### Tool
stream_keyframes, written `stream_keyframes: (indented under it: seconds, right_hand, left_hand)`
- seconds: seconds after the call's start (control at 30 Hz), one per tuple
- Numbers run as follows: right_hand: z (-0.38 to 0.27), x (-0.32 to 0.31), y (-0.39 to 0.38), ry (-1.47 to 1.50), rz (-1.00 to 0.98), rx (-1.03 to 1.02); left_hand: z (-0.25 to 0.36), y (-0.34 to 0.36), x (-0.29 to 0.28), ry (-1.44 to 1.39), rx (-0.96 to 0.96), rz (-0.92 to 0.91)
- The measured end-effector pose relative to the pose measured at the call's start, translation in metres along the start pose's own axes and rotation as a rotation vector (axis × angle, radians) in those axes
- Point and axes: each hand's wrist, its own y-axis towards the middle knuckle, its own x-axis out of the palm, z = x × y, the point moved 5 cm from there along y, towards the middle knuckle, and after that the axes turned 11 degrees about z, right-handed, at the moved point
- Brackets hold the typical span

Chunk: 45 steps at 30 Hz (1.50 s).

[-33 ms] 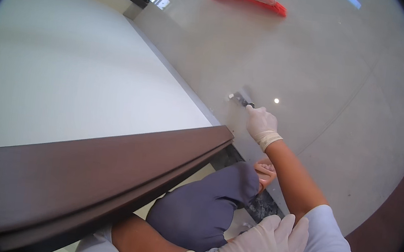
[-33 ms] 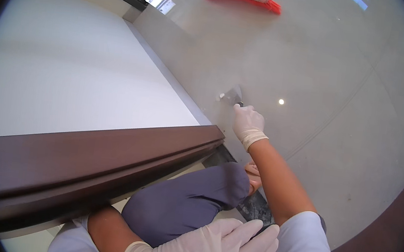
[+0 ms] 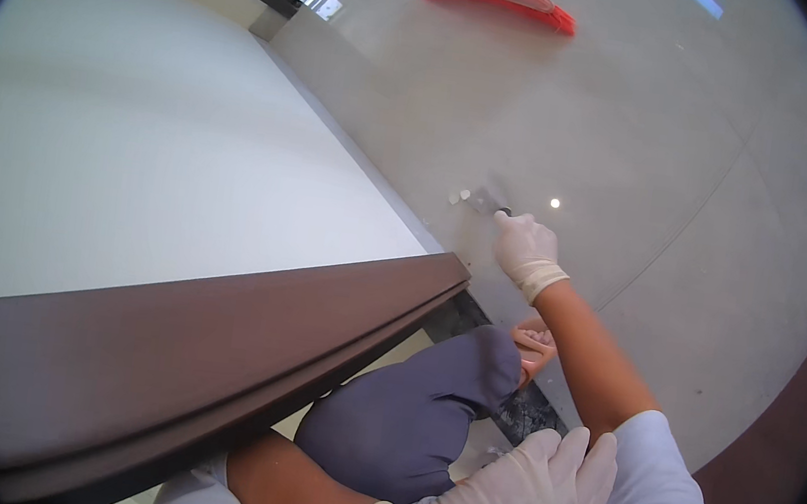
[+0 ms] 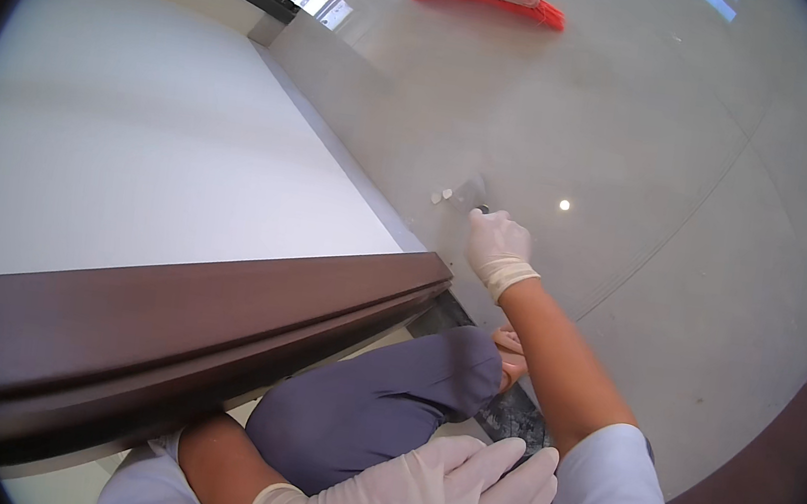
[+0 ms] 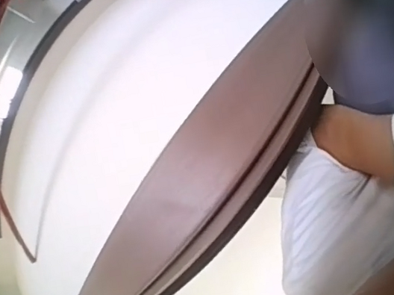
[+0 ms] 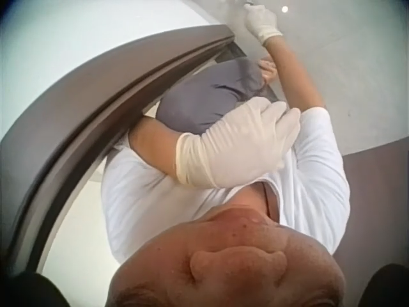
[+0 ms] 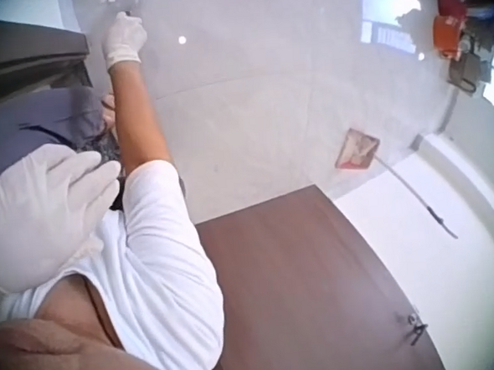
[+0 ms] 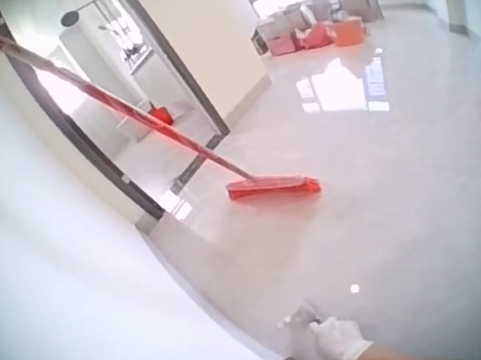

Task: Sweep the floor and scrape off debris using a scraper tool.

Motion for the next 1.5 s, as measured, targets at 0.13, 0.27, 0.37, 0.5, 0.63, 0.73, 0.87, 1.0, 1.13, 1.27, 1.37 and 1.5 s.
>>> stream_keyframes:
  seconds: [0.13, 0.27, 0.37, 0.5, 0.63, 0.73, 0.87, 1.0, 1.13, 1.27, 1.37, 1.5]
  right_hand:
    - [-0.021, 0.003, 0.003, 0.034, -0.028, -0.047]
    - [-0.018, 0.012, 0.024, 0.06, 0.017, -0.033]
    - [-0.011, 0.012, 0.0, 0.051, -0.037, -0.049]
    - [0.013, 0.008, -0.085, 0.009, -0.113, -0.171]
    - [0.087, -0.022, -0.128, -0.114, -0.16, 0.024]
    - [0.131, -0.06, -0.097, -0.099, 0.018, 0.136]
    - [0.2, -0.073, -0.105, 0.011, 0.261, 0.39]
    - [0.18, -0.054, -0.123, 0.072, 0.19, 0.47]
    - [0.261, -0.087, -0.067, 0.286, 0.393, 0.573]
    - [0.266, -0.099, -0.057, 0.224, 0.321, 0.579]
    - [0.241, -0.049, -0.171, 0.299, 0.358, 0.631]
    - [0.2, -0.1, -0.299, 0.393, 0.095, 1.002]
  left_hand:
    - [0.005, -0.006, -0.005, 0.063, -0.037, -0.05]
    - [-0.003, -0.001, -0.003, 0.008, -0.038, 0.067]
    - [-0.006, -0.002, -0.008, 0.08, 0.014, 0.013]
    - [-0.003, -0.005, -0.005, 0.132, -0.015, -0.024]
    - [-0.006, 0.0, 0.002, 0.008, -0.032, -0.031]
    - [0.007, 0.0, -0.011, -0.007, -0.035, 0.036]
    - [0.007, 0.012, 0.0, -0.014, 0.06, 0.022]
    - [0.007, 0.022, 0.005, 0.078, 0.008, -0.011]
    - [0.025, 0.061, 0.048, 0.02, 0.097, -0.077]
    - [0.021, 0.099, 0.091, 0.24, 0.01, -0.253]
    - [0.007, 0.109, 0.121, 0.172, -0.086, -0.416]
    - [0.026, 0.112, 0.148, 0.036, -0.16, -0.429]
